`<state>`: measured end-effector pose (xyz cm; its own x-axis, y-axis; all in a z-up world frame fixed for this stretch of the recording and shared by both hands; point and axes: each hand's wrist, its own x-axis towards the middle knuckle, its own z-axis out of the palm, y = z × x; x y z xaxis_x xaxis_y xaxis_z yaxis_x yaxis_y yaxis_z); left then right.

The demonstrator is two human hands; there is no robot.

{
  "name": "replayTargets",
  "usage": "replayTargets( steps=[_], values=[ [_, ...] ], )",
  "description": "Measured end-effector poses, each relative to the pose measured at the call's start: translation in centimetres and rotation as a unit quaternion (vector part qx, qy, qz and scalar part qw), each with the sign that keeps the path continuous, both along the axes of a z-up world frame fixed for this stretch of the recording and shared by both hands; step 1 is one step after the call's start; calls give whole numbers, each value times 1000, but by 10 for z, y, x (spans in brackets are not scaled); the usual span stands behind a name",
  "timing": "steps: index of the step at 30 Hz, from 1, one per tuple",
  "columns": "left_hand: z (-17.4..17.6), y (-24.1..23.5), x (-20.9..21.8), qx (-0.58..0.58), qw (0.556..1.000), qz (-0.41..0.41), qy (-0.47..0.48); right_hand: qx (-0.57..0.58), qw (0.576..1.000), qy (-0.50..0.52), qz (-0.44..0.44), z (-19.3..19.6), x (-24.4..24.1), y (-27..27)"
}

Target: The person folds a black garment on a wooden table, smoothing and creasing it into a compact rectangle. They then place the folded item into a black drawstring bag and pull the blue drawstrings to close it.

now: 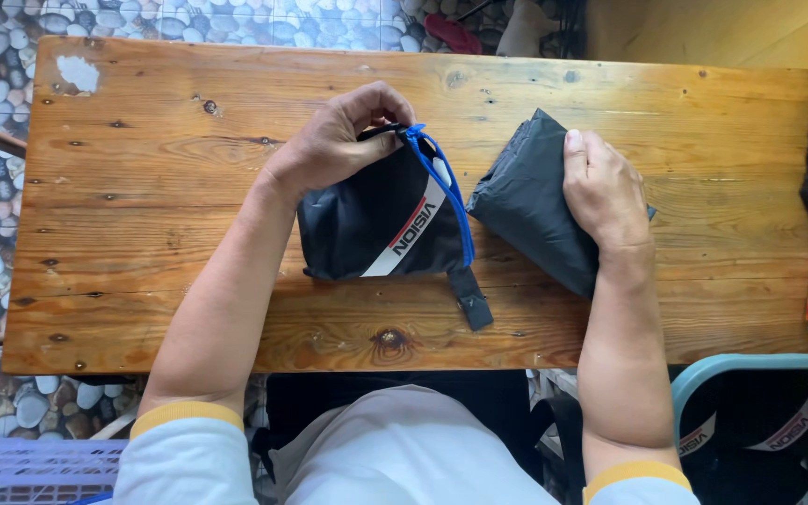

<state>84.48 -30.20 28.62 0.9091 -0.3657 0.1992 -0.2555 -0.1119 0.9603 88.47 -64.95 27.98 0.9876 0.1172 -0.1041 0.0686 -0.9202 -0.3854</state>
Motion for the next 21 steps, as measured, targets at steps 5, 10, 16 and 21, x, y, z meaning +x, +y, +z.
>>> replayTargets(
  steps=[5, 10, 16, 21],
  values=[
    [1, -3, -1, 22, 1000, 10, 18, -3, 1000, -4, 3, 1, 0, 2],
    [-2, -8, -2, 149, 986, 58, -50, -11, 1000, 1, 1, 1, -1, 3],
    [-18, -24, -2, 196, 965, 69, -158, -4, 1000, -15, -1, -2, -1, -1],
    [-15, -26, -3, 179, 946, 97, -254, 43, 993, -103, 25, -6, 0, -14]
  ],
)
